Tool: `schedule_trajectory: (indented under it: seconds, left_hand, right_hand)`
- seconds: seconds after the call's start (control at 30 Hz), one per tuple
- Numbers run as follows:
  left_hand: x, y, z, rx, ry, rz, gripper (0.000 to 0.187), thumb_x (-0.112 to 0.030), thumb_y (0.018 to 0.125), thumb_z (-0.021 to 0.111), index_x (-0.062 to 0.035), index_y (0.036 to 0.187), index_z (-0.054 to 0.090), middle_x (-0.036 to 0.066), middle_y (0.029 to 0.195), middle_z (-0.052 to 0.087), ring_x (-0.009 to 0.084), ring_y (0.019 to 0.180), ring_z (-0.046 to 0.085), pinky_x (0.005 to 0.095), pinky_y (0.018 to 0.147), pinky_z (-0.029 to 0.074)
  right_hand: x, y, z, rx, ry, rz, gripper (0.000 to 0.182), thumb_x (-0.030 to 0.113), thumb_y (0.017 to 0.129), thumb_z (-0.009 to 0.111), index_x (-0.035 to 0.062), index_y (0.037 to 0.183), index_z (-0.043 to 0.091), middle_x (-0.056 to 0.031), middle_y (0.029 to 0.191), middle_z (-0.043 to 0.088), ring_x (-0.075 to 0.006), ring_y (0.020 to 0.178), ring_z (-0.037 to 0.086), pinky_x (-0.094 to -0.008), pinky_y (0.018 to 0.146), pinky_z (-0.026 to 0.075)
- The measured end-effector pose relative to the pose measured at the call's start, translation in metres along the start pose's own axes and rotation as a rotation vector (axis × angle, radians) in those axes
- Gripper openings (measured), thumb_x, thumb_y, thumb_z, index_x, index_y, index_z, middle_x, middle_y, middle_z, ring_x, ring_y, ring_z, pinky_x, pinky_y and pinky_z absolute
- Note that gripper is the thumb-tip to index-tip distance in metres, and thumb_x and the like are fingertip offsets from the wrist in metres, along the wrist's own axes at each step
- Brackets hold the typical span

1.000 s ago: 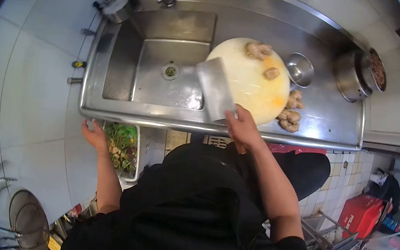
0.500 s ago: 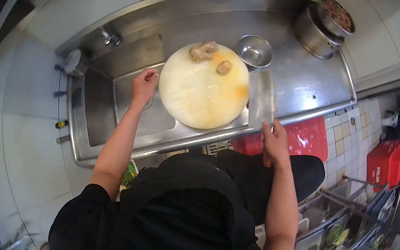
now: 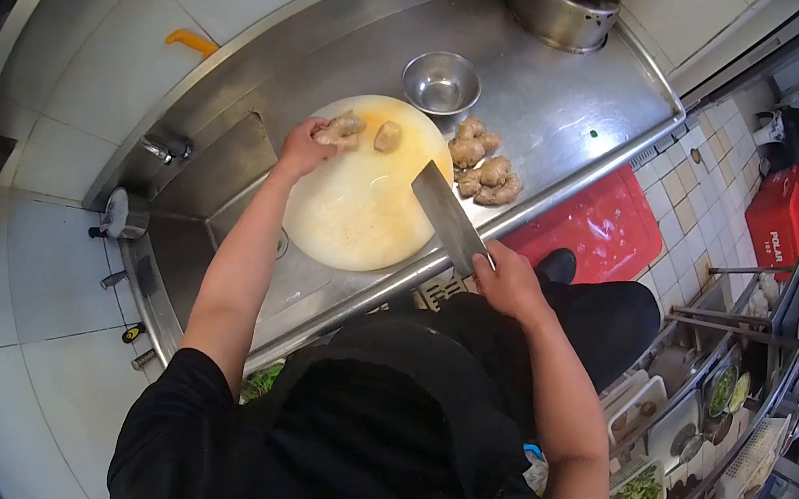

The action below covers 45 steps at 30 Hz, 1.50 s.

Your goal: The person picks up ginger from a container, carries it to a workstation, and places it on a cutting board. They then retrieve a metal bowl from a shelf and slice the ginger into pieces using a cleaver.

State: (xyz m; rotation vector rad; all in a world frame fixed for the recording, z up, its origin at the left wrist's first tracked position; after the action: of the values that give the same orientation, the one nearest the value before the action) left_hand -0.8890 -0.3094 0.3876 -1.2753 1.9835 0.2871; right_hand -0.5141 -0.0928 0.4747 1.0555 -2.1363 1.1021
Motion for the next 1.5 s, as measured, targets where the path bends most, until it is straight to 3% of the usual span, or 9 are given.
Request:
schedule_trajectory:
  seconds: [0.1, 0.23, 0.33, 0.47, 0.53, 0.63, 0.97, 1.13, 1.5]
  left_hand:
    - [0.027, -0.043, -0.009, 0.315, -0.293, -0.086, 0.063, -0.010, 0.068, 0.090, -0.0041, 0.126, 0.067, 0.007, 0.115, 0.071, 0.0165, 0.104, 0.066, 0.0304, 0.092, 0.054]
    - [0.044, -0.106, 0.020, 0.323, -0.328, 0.071, 0.062, -0.007, 0.069, 0.090, -0.0030, 0.125, 0.064, 0.009, 0.118, 0.068, 0.0182, 0.106, 0.066, 0.0309, 0.093, 0.054]
    - [0.028, -0.137, 0.038, 0.243, -0.496, 0.024, 0.061, -0.004, 0.070, 0.091, -0.0057, 0.118, 0.053, 0.009, 0.115, 0.065, 0.0189, 0.104, 0.065, 0.0309, 0.093, 0.053]
    - [0.016, -0.152, 0.042, 0.130, -0.423, 0.047, 0.057, -0.007, 0.072, 0.091, -0.0043, 0.118, 0.057, 0.010, 0.116, 0.063, 0.0208, 0.102, 0.065, 0.0327, 0.094, 0.054]
    - [0.009, -0.157, 0.035, -0.043, -0.121, 0.262, 0.052, -0.008, 0.074, 0.089, -0.0026, 0.117, 0.061, 0.012, 0.120, 0.063, 0.0234, 0.105, 0.066, 0.0348, 0.096, 0.055]
    - [0.002, -0.163, 0.031, 0.008, -0.168, 0.101, 0.048, -0.008, 0.075, 0.088, -0.0016, 0.116, 0.064, 0.013, 0.121, 0.062, 0.0265, 0.108, 0.066, 0.0357, 0.098, 0.054]
    - [-0.006, -0.169, 0.045, 0.052, -0.234, 0.120, 0.049, -0.001, 0.078, 0.083, -0.0005, 0.121, 0.060, 0.013, 0.124, 0.061, 0.0250, 0.116, 0.064, 0.0361, 0.106, 0.052]
    - [-0.004, -0.175, 0.057, -0.076, -0.236, 0.247, 0.046, -0.004, 0.075, 0.081, -0.0010, 0.116, 0.062, 0.016, 0.117, 0.062, 0.0304, 0.107, 0.066, 0.0377, 0.096, 0.054]
    - [-0.010, -0.185, 0.070, -0.124, -0.151, 0.198, 0.054, -0.007, 0.078, 0.084, -0.0035, 0.126, 0.060, 0.015, 0.125, 0.059, 0.0290, 0.112, 0.066, 0.0381, 0.098, 0.056]
  right_hand:
    - [-0.003, -0.011, 0.005, -0.057, -0.115, -0.121, 0.022, 0.023, 0.100, 0.058, 0.0023, 0.104, 0.061, -0.0285, 0.087, 0.066, -0.0500, 0.087, 0.064, -0.0540, 0.075, 0.049]
    - [0.009, -0.026, 0.021, -0.026, -0.114, -0.169, 0.018, 0.022, 0.101, 0.056, 0.0038, 0.100, 0.054, -0.0273, 0.084, 0.064, -0.0505, 0.088, 0.062, -0.0581, 0.074, 0.046]
    - [0.025, -0.033, 0.032, -0.043, -0.174, -0.215, 0.017, 0.020, 0.101, 0.055, 0.0038, 0.099, 0.051, -0.0267, 0.086, 0.064, -0.0495, 0.089, 0.062, -0.0588, 0.075, 0.046]
    - [0.027, -0.036, 0.045, -0.051, -0.269, -0.284, 0.015, 0.018, 0.101, 0.054, 0.0035, 0.104, 0.052, -0.0258, 0.089, 0.065, -0.0462, 0.089, 0.065, -0.0575, 0.078, 0.050]
    - [0.029, -0.037, 0.049, -0.056, -0.307, -0.314, 0.016, 0.019, 0.101, 0.053, 0.0035, 0.106, 0.052, -0.0254, 0.088, 0.066, -0.0454, 0.087, 0.066, -0.0568, 0.078, 0.051]
    - [0.034, -0.036, 0.053, -0.016, -0.413, -0.297, 0.018, 0.018, 0.101, 0.053, 0.0035, 0.110, 0.052, -0.0244, 0.088, 0.066, -0.0443, 0.085, 0.067, -0.0558, 0.076, 0.053]
    - [0.043, -0.036, 0.067, -0.091, -0.394, -0.306, 0.013, 0.015, 0.100, 0.051, 0.0022, 0.103, 0.050, -0.0234, 0.087, 0.065, -0.0443, 0.084, 0.067, -0.0554, 0.075, 0.053]
    - [0.060, -0.019, 0.080, -0.124, -0.358, -0.294, 0.014, 0.014, 0.099, 0.051, 0.0016, 0.105, 0.049, -0.0245, 0.088, 0.066, -0.0453, 0.085, 0.067, -0.0563, 0.075, 0.052]
    - [0.087, 0.037, 0.102, -0.111, -0.263, -0.323, 0.018, 0.010, 0.095, 0.054, -0.0020, 0.108, 0.048, -0.0290, 0.090, 0.065, -0.0486, 0.087, 0.066, -0.0573, 0.077, 0.051]
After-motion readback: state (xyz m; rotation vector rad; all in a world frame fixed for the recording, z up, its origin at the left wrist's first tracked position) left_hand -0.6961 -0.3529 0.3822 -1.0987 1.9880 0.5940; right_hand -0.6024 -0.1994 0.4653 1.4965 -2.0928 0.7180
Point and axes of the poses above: each hand's wrist, its own y-axis towards the middle knuckle, its own z-axis out of the palm, x = y × z, the point moved 1 cm from there along y, towards the middle knuckle
